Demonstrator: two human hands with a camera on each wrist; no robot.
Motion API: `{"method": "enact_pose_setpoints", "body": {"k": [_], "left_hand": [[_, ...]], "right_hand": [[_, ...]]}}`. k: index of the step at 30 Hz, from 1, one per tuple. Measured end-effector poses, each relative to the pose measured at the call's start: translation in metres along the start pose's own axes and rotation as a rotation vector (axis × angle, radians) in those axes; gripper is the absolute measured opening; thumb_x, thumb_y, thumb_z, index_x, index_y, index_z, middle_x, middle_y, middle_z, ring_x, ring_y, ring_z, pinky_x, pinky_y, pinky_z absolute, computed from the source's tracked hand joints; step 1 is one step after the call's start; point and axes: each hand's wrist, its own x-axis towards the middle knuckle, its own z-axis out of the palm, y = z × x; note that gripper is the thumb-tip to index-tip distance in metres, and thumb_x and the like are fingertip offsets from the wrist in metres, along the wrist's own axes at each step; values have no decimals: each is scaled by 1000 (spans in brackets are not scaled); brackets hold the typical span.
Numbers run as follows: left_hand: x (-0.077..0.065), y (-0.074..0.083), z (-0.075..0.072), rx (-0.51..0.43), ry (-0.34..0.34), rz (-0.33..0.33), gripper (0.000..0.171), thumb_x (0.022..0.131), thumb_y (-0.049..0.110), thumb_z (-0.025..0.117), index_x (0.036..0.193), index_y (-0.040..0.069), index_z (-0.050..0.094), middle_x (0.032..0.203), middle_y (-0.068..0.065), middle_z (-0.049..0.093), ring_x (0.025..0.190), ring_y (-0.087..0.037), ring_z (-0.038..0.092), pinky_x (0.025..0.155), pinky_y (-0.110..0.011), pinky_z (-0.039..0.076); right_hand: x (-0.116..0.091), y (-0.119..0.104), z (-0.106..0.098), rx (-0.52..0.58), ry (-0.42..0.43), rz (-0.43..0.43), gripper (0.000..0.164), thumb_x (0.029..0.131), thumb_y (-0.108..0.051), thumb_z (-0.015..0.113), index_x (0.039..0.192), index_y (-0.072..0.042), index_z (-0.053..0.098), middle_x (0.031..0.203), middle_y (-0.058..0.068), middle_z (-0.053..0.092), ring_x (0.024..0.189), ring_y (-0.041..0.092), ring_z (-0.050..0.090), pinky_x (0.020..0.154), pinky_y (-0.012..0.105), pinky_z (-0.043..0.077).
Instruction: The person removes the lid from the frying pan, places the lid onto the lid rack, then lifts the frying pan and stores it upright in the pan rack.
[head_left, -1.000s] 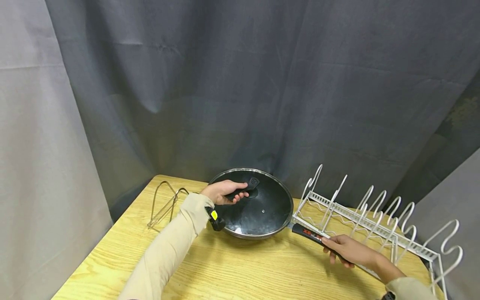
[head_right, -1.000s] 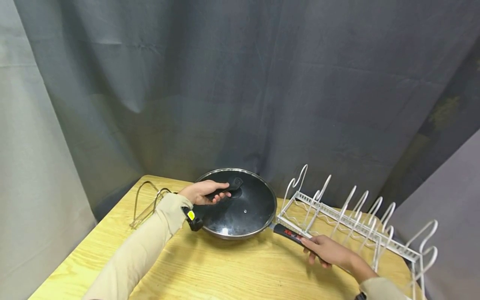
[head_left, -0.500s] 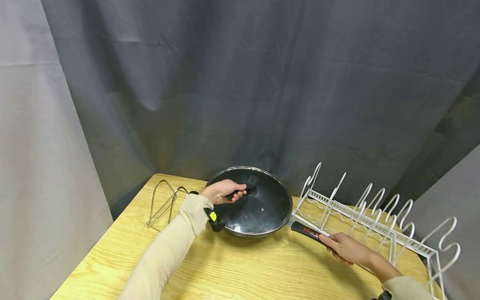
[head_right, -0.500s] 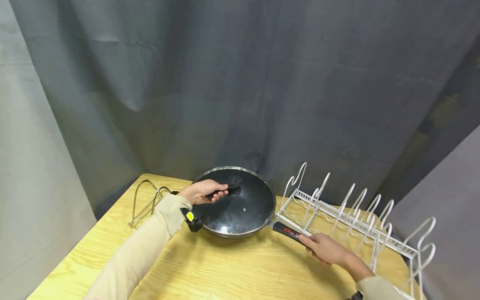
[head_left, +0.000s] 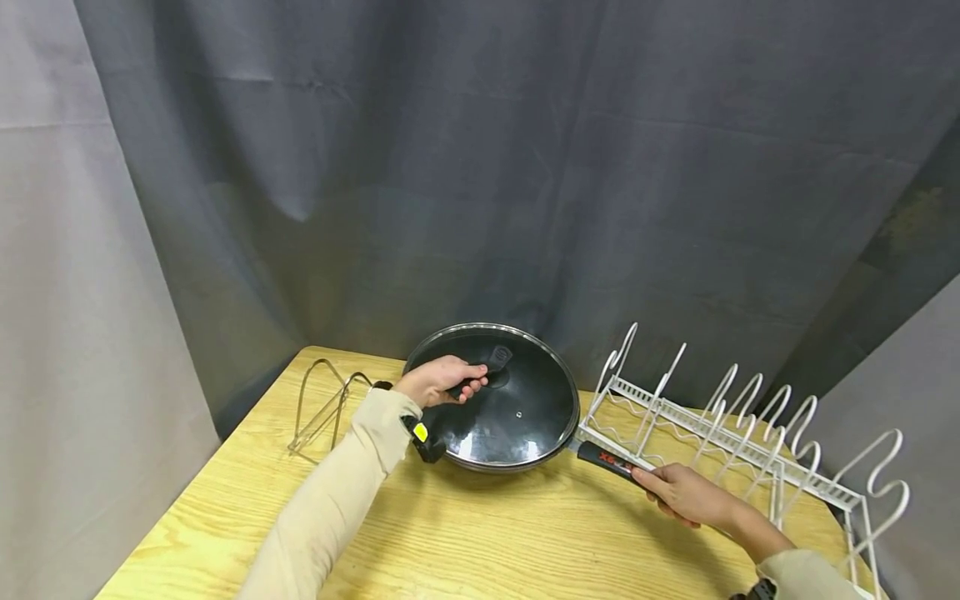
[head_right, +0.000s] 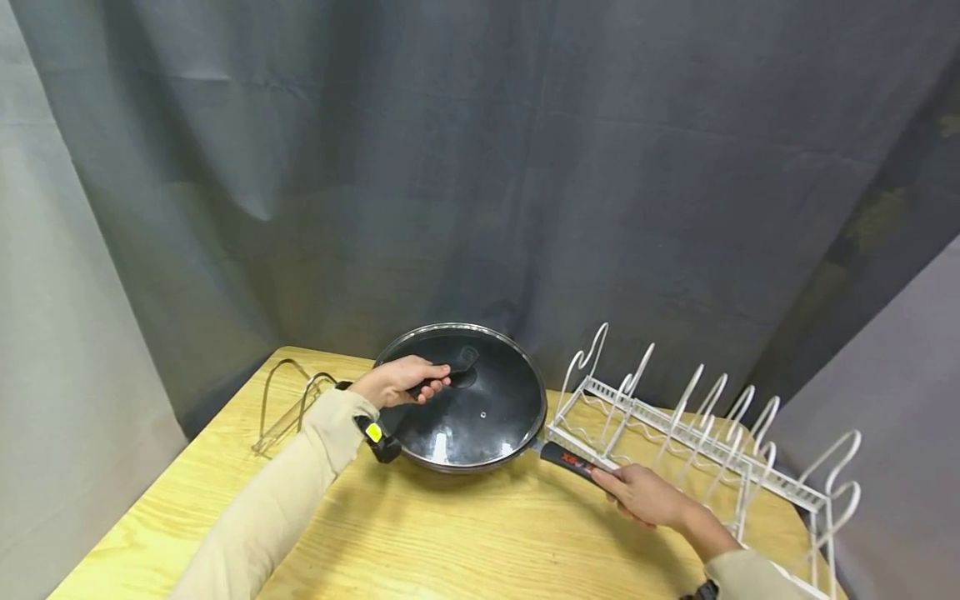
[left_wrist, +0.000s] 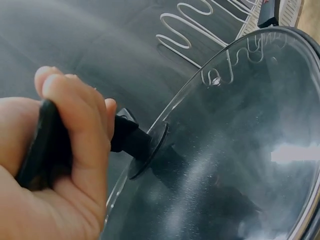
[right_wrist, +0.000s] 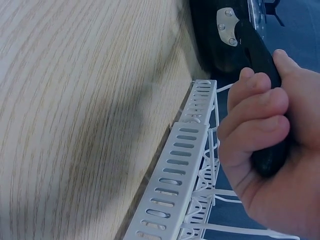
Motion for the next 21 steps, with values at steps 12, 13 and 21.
{"method": "enact_pose_setpoints", "body": {"k": [12, 13, 21], "left_hand": [[-22, 26, 6, 110, -2, 198, 24, 97, 16, 54, 91, -7, 53, 59, 3, 46, 45, -4, 39, 44, -17, 36], [-25, 28, 7, 113, -11, 217, 23, 97, 15, 54, 91, -7, 53, 59, 3, 46, 45, -5, 39, 44, -17, 36], [-46, 36, 12, 184, 18, 342, 24, 97, 14, 53, 91, -9, 52, 56, 1, 49, 40, -6, 44, 41, -20, 40]], "right_hand": [[2, 5, -5, -38, 37, -8, 51, 102, -40, 37, 77, 1, 55, 55, 2, 50, 38, 8, 38, 34, 25, 39], [2, 4, -5, -50, 42, -16, 50, 102, -39, 37, 77, 1, 54, 56, 4, 52, 38, 9, 39, 34, 27, 40], [7, -12, -3, -403, 313, -62, 32, 96, -38, 54, 84, -8, 56, 66, -2, 54, 57, 13, 51, 50, 29, 42]]}}
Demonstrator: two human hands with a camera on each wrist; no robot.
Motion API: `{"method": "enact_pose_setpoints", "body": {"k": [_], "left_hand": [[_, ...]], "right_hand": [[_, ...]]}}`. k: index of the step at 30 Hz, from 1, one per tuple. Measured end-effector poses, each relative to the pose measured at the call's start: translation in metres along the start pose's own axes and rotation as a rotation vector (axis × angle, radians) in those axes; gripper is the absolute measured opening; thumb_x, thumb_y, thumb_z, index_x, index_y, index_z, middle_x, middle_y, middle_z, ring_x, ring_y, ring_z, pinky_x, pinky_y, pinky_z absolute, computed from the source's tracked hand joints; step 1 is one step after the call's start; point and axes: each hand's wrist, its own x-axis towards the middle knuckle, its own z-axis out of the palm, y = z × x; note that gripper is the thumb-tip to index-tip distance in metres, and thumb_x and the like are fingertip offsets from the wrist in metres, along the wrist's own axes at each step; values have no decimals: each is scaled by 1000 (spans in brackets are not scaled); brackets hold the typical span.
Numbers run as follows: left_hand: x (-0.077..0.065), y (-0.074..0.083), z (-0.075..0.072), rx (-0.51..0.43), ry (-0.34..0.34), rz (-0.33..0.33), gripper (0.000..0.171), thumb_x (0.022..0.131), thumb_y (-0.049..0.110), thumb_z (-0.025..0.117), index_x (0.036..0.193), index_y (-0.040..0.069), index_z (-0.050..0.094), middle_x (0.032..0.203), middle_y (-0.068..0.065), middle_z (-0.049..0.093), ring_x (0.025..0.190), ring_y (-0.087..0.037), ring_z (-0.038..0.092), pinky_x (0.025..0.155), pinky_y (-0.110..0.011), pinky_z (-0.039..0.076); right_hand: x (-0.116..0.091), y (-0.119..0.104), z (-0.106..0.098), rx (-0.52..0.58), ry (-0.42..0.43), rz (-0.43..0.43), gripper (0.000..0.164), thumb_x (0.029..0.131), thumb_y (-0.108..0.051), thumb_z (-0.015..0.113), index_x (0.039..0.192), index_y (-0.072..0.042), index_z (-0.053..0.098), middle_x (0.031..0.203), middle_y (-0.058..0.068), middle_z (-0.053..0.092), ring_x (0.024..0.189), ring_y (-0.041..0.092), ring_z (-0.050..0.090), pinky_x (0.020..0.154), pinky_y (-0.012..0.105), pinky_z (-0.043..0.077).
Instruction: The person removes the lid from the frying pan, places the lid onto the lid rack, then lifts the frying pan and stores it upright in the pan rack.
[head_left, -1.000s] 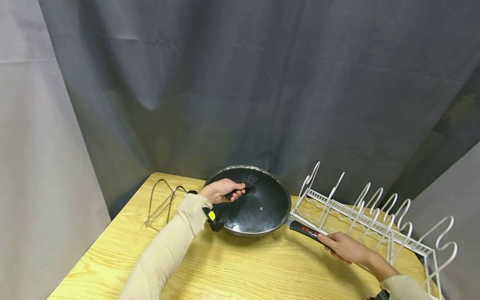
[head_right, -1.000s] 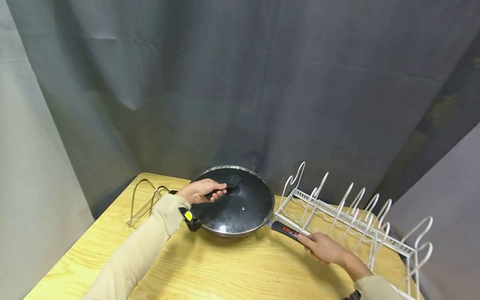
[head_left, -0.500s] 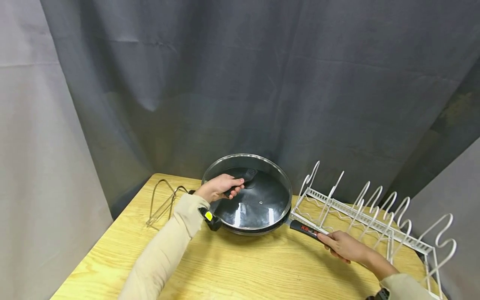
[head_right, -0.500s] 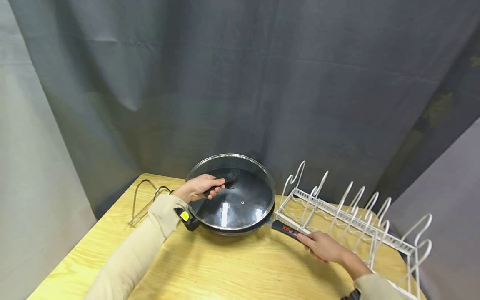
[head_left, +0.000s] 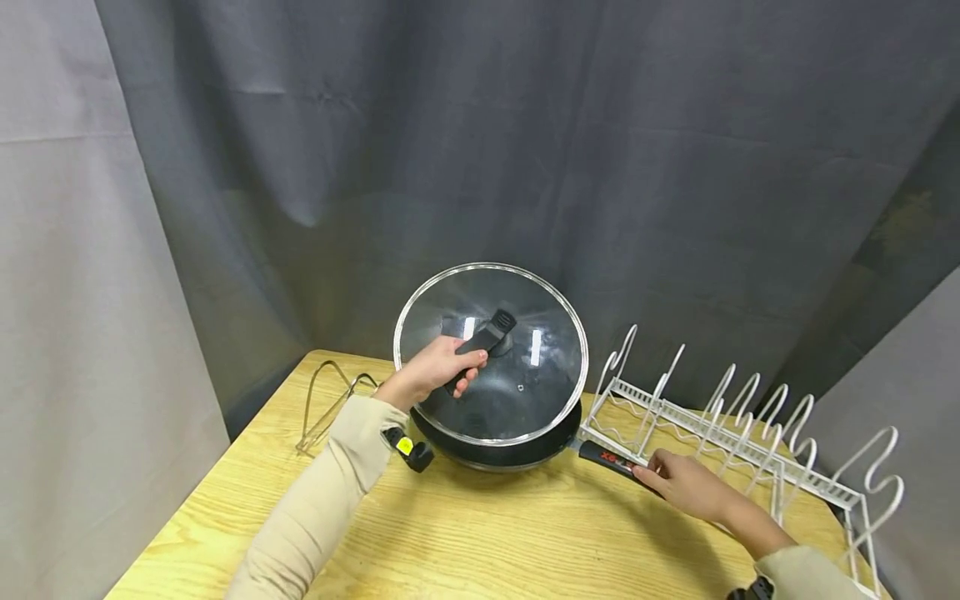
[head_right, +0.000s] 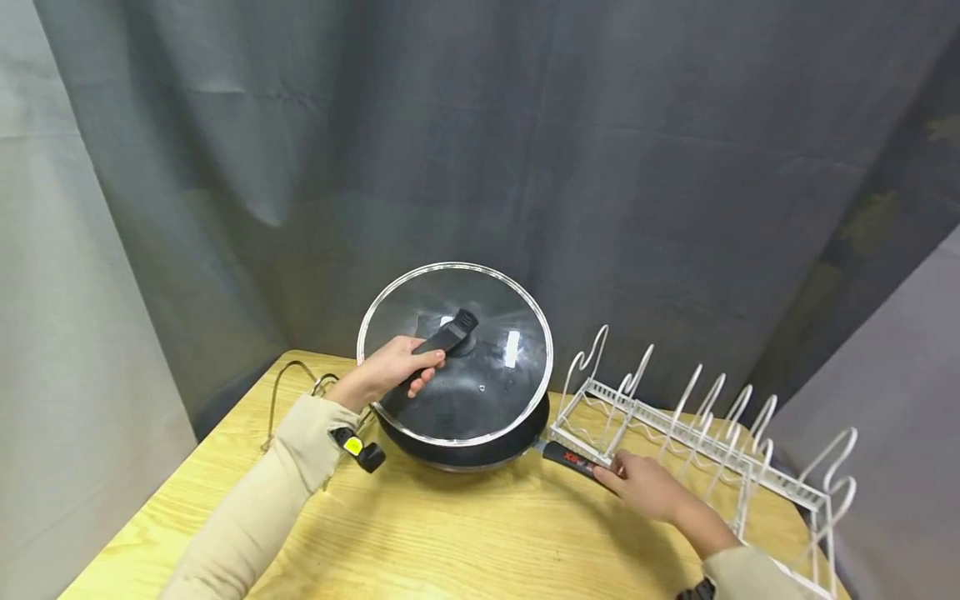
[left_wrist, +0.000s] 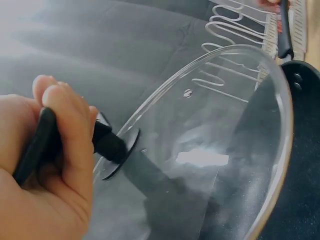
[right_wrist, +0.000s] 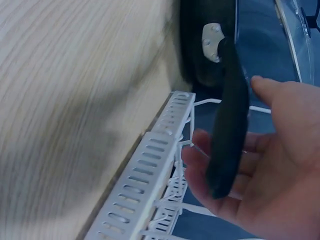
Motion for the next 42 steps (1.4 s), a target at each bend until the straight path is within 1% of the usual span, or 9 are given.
{"method": "enact_pose_setpoints", "body": {"k": [3, 7, 10, 14, 19, 25, 31, 36, 42], "left_hand": [[-6, 0, 3, 66, 39, 40, 21, 96, 15, 54, 91, -6, 51, 55, -1, 51, 39, -8, 45, 40, -22, 41], [-12, -4, 6, 129, 81, 95, 16, 97, 14, 54, 90, 0, 50, 55, -3, 52, 38, -9, 46, 40, -24, 42], [-16, -6, 7, 146, 98, 131, 17, 97, 13, 54, 89, -1, 50, 56, -4, 52, 38, -10, 47, 39, -25, 43], [-21, -8, 6, 209, 139, 184, 19, 96, 14, 55, 89, -4, 52, 55, -4, 53, 37, -10, 49, 39, -30, 46], [-30, -8, 3, 279, 197, 237, 18, 95, 16, 56, 90, -1, 54, 54, -3, 54, 35, -11, 50, 40, -37, 48], [-42, -2, -1, 308, 267, 254, 13, 95, 16, 57, 93, 3, 54, 56, -4, 56, 37, -14, 52, 39, -31, 47], [-53, 2, -7, 339, 372, 284, 16, 94, 17, 58, 85, 5, 54, 55, -5, 57, 36, -16, 53, 35, -25, 39], [-63, 0, -12, 397, 442, 314, 15, 95, 18, 57, 86, 6, 55, 54, -3, 57, 36, -17, 53, 39, -30, 47], [-69, 1, -22, 466, 512, 376, 16, 95, 20, 57, 85, 8, 54, 55, -2, 57, 37, -16, 54, 42, -31, 49]], "right_hand": [[4, -6, -3, -82, 95, -9, 30, 93, -36, 59, 91, -6, 57, 74, -1, 56, 66, 12, 53, 58, 32, 44], [8, -13, -5, -119, 181, -31, 34, 90, -33, 64, 97, -1, 58, 88, 9, 63, 81, 25, 61, 69, 42, 50], [11, -20, -6, -131, 221, -56, 36, 88, -31, 66, 100, 2, 59, 96, 16, 64, 90, 34, 62, 76, 49, 49], [15, -29, -6, -143, 252, -81, 38, 88, -30, 67, 103, 4, 58, 99, 16, 63, 95, 37, 60, 80, 51, 48], [22, -43, -5, -138, 259, -116, 36, 88, -28, 67, 103, 4, 58, 99, 15, 63, 94, 35, 60, 79, 49, 48], [31, -58, 0, -120, 250, -142, 37, 89, -28, 66, 105, 4, 58, 101, 17, 62, 96, 36, 59, 80, 49, 47], [38, -77, 7, -124, 279, -160, 41, 87, -28, 69, 108, 5, 58, 105, 18, 61, 101, 37, 56, 86, 51, 45], [40, -99, 17, -123, 299, -179, 47, 84, -31, 70, 111, 6, 58, 106, 18, 61, 103, 37, 57, 87, 50, 45], [44, -122, 30, -80, 244, -143, 56, 85, -40, 68, 119, 3, 55, 115, 16, 58, 109, 35, 54, 89, 49, 44]]}}
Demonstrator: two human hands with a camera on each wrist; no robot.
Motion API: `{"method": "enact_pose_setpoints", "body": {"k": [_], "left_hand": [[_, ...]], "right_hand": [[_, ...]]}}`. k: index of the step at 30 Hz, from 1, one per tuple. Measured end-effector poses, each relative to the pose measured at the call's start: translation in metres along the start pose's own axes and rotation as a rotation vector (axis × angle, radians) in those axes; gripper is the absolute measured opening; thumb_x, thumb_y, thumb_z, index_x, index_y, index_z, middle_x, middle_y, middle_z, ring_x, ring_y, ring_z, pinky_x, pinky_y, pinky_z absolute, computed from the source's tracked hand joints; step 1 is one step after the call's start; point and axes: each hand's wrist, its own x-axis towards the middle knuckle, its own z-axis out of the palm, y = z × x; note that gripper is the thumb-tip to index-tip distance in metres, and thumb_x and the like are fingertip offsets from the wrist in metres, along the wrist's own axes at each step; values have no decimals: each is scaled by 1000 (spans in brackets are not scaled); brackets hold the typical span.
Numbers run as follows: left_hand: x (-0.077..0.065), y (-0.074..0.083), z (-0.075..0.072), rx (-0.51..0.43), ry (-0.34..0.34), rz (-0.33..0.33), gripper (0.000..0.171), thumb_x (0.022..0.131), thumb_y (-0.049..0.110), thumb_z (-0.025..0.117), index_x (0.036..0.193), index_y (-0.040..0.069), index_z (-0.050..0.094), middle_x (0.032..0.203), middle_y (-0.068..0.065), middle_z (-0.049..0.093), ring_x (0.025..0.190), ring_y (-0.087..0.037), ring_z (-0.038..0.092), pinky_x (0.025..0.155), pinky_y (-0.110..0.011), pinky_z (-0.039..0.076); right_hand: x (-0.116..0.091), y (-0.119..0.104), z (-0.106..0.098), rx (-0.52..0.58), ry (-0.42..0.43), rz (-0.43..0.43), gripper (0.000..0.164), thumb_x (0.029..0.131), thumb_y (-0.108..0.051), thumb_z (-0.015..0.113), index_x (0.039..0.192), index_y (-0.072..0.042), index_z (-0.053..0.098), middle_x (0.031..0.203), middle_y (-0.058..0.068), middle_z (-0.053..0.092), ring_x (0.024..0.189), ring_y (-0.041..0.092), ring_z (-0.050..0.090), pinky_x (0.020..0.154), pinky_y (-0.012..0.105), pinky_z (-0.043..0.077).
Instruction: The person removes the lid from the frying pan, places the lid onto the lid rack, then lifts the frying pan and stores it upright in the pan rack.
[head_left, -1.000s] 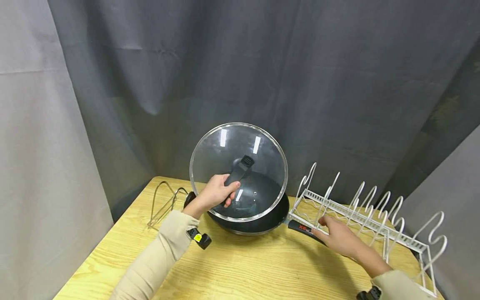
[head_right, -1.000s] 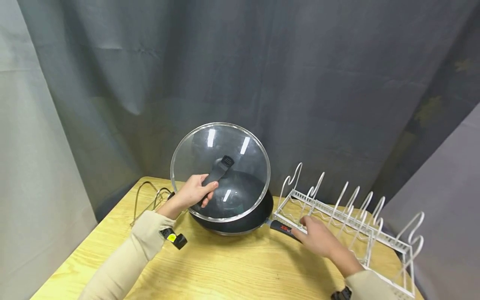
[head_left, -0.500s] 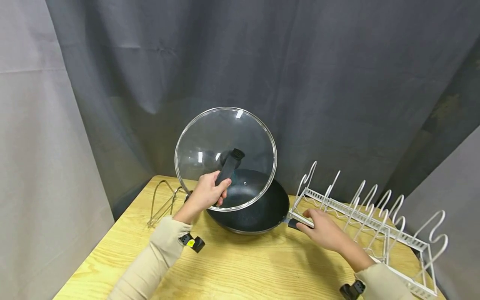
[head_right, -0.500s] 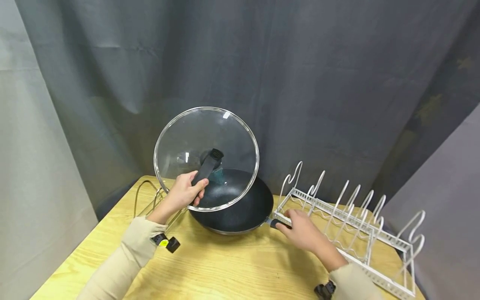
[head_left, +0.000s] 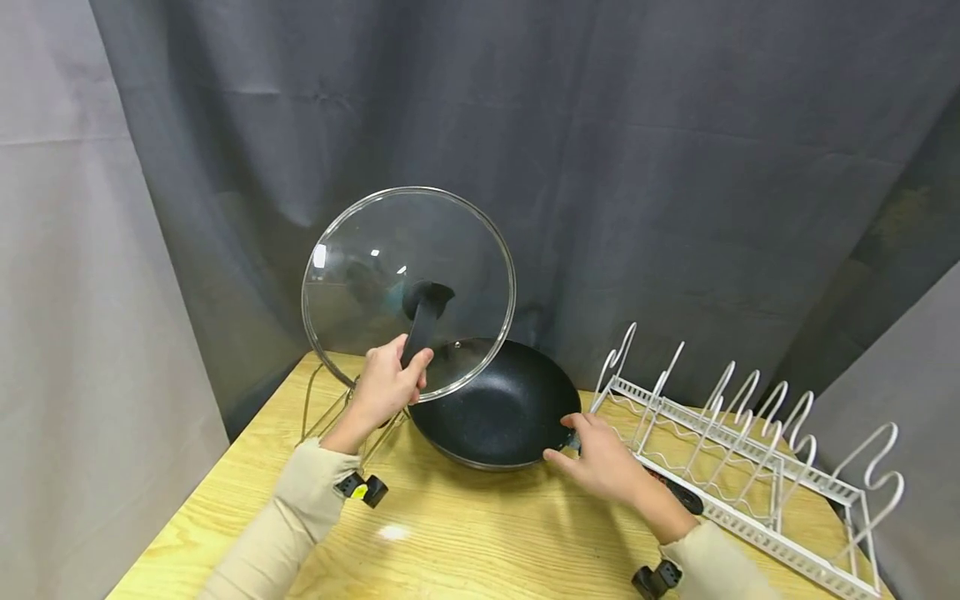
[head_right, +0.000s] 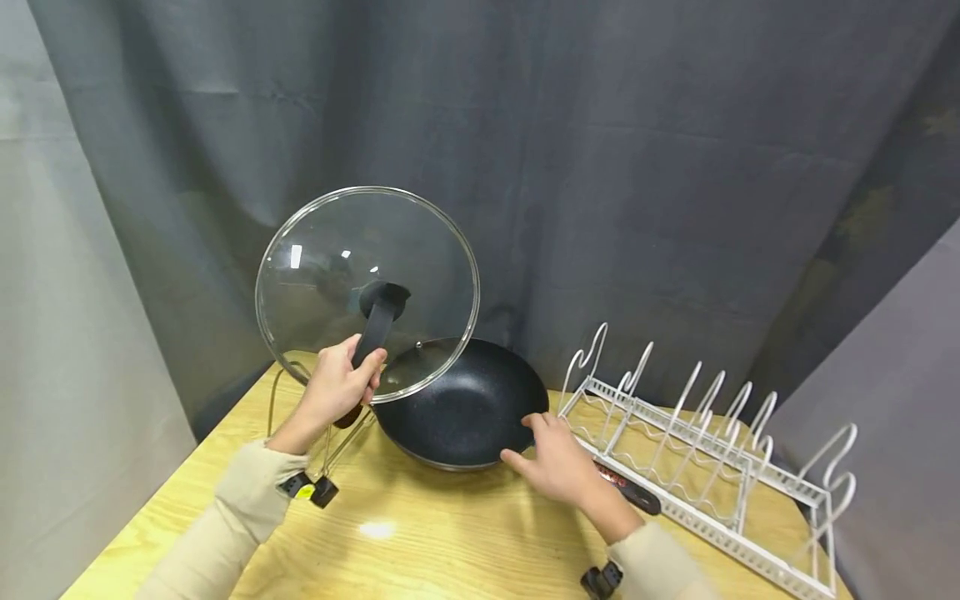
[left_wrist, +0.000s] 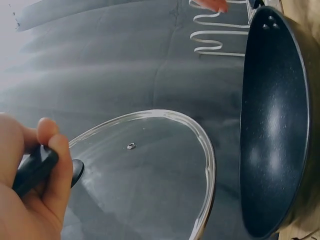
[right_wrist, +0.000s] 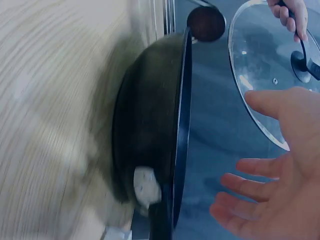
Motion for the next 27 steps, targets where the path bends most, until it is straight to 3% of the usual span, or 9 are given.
{"method": "enact_pose_setpoints", "body": {"k": [11, 22, 27], "left_hand": [[-3, -4, -17, -45, 107, 14, 22, 95, 21, 57, 82, 4, 53, 56, -7, 58, 37, -16, 54, 38, -29, 47], [1, -6, -41, 4, 235, 48, 23, 95, 21, 59, 80, 3, 55, 57, -7, 59, 38, -20, 56, 34, -24, 40], [0, -8, -48, 76, 290, 46, 19, 94, 17, 59, 80, 4, 55, 56, -5, 59, 37, -14, 55, 35, -24, 42]], "right_hand": [[13, -37, 21, 19, -20, -3, 56, 81, -42, 72, 117, -1, 57, 114, 12, 57, 112, 31, 51, 91, 46, 44], [27, -60, 40, 64, -51, -28, 57, 83, -46, 68, 119, -4, 55, 116, 12, 56, 109, 29, 51, 88, 44, 45], [32, -71, 46, 70, -53, -37, 57, 84, -48, 67, 120, -5, 55, 116, 10, 56, 109, 27, 51, 87, 43, 46]]}}
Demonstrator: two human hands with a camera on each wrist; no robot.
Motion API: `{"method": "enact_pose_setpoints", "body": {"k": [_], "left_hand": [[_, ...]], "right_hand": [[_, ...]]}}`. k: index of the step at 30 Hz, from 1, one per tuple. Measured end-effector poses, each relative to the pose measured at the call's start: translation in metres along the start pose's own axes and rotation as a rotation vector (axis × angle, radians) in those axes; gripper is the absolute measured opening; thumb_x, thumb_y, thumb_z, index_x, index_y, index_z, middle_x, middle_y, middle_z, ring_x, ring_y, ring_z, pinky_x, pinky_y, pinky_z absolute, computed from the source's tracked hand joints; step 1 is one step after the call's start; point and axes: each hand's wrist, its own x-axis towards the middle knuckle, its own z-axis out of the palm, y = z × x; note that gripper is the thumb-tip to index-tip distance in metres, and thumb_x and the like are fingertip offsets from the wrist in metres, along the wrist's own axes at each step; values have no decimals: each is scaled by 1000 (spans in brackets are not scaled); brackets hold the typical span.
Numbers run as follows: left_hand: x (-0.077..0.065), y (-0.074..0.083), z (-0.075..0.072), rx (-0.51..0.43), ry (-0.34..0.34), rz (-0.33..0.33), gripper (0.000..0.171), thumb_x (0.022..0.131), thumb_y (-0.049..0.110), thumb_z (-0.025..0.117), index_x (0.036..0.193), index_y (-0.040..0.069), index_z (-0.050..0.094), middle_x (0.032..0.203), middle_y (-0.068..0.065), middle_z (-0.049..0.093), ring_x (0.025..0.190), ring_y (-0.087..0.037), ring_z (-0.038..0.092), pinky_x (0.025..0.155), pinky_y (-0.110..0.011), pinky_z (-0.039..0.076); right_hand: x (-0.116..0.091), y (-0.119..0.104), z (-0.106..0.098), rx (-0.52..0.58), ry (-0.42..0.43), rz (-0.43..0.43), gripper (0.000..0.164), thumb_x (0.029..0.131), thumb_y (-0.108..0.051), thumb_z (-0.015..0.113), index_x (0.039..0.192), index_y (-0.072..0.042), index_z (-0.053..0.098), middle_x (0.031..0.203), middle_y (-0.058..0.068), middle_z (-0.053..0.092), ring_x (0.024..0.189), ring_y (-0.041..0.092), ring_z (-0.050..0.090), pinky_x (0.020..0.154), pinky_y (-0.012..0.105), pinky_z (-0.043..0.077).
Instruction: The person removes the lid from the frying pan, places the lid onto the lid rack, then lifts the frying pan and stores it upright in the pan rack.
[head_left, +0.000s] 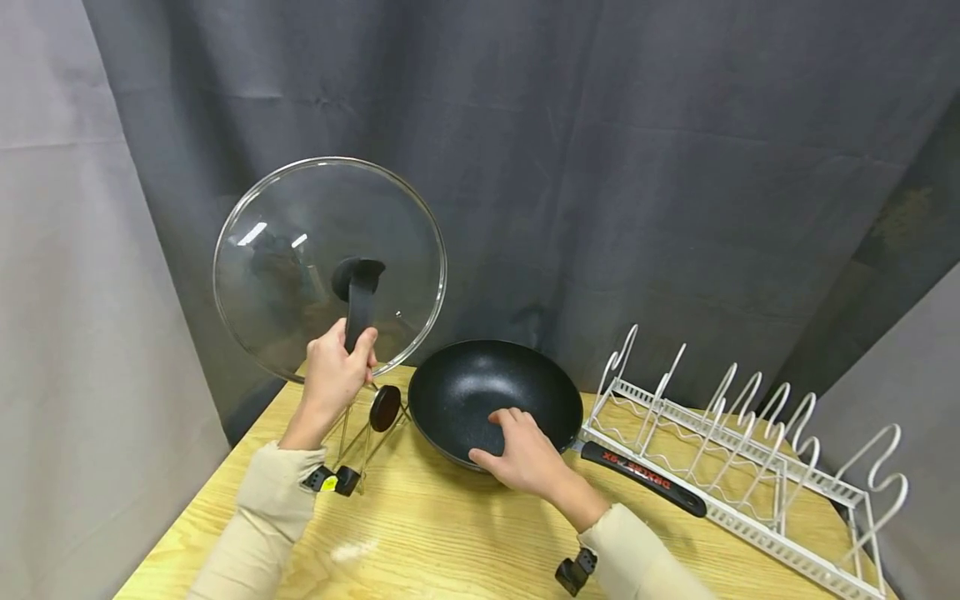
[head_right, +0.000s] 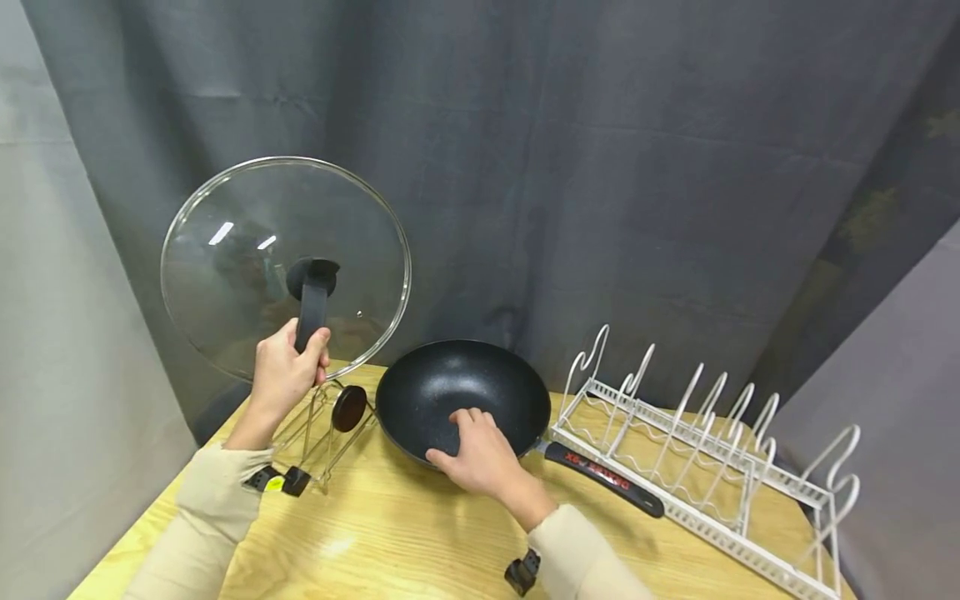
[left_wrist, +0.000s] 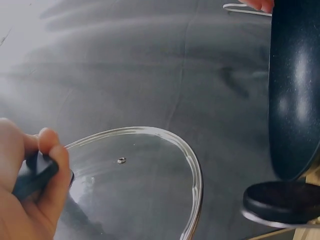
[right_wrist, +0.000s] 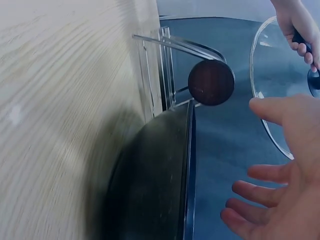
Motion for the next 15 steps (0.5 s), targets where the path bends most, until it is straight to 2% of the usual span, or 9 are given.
{"method": "enact_pose_setpoints", "body": {"k": [5, 15], "left_hand": [[2, -3, -5, 84, 48, 26, 20, 94, 20, 59, 80, 5, 56, 56, -3, 60, 36, -8, 53, 37, -21, 41], [3, -12, -8, 176, 96, 12, 22, 94, 22, 58, 80, 6, 56, 56, -1, 59, 37, -7, 53, 38, -22, 41]], "right_hand": [[8, -11, 5, 18, -11, -11, 57, 85, -49, 64, 121, -6, 54, 116, 10, 55, 107, 27, 51, 85, 43, 46], [17, -25, 17, 50, -24, 2, 52, 85, -44, 66, 119, -6, 54, 115, 11, 55, 107, 27, 51, 84, 44, 46]]}}
